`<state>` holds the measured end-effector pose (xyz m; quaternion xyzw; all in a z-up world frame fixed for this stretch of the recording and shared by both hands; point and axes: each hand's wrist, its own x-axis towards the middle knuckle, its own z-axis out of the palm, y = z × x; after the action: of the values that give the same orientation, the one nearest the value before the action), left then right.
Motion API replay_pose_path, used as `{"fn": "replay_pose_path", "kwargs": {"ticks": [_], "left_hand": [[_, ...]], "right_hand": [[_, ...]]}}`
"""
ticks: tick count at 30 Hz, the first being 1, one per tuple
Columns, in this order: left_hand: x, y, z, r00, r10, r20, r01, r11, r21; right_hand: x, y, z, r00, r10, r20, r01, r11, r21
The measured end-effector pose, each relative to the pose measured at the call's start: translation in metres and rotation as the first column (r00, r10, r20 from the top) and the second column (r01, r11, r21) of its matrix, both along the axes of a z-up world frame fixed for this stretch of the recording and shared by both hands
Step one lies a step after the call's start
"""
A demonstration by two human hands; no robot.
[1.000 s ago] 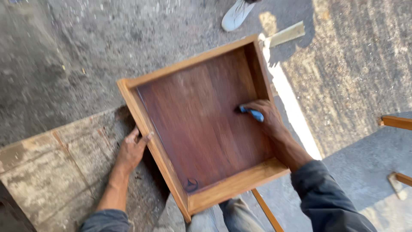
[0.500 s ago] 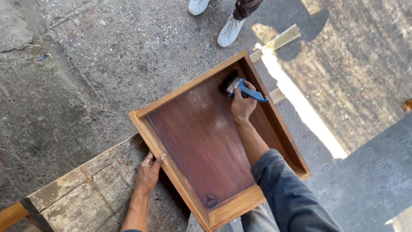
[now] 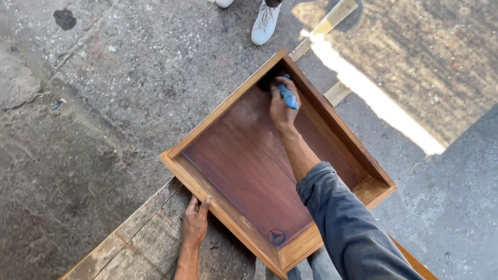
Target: The person stains a wooden drawer using a brush, applying a dark liquid to the interior surfaces of the drawer.
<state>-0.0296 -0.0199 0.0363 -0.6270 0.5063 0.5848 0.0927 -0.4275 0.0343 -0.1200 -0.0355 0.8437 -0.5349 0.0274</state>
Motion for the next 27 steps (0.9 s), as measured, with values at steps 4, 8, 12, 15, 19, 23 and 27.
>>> {"fn": "replay_pose_path", "kwargs": {"ticks": [4, 8, 12, 15, 19, 23, 27], "left_hand": [[0.008, -0.001, -0.004, 0.977, -0.07, 0.203, 0.055, 0.995, 0.078], [0.006, -0.001, -0.006, 0.985, -0.028, 0.169, 0.02, 0.998, 0.051], [0.001, -0.002, -0.003, 0.987, -0.03, 0.156, 0.021, 0.998, 0.058], [0.005, -0.002, -0.003, 0.979, -0.054, 0.194, 0.039, 0.996, 0.078], [0.004, -0.002, -0.006, 0.983, -0.058, 0.175, 0.05, 0.997, 0.052], [0.006, -0.002, -0.005, 0.977, -0.077, 0.198, 0.073, 0.997, 0.029], [0.002, -0.001, -0.002, 0.97, -0.107, 0.217, 0.1, 0.994, 0.044]], "right_hand": [[-0.006, 0.001, 0.033, 0.938, 0.322, -0.13, -0.304, 0.942, 0.143], [-0.028, 0.006, 0.07, 0.798, 0.585, 0.146, -0.561, 0.633, 0.534], [-0.026, 0.03, 0.067, 0.763, 0.607, 0.22, -0.567, 0.467, 0.678], [-0.018, 0.022, 0.069, 0.772, 0.586, 0.247, -0.571, 0.468, 0.675], [-0.021, 0.006, 0.067, 0.747, 0.654, 0.12, -0.568, 0.533, 0.627], [-0.023, -0.012, 0.054, 0.756, 0.62, 0.21, -0.56, 0.448, 0.697], [-0.024, 0.016, 0.07, 0.789, 0.573, 0.22, -0.535, 0.468, 0.704]]}}
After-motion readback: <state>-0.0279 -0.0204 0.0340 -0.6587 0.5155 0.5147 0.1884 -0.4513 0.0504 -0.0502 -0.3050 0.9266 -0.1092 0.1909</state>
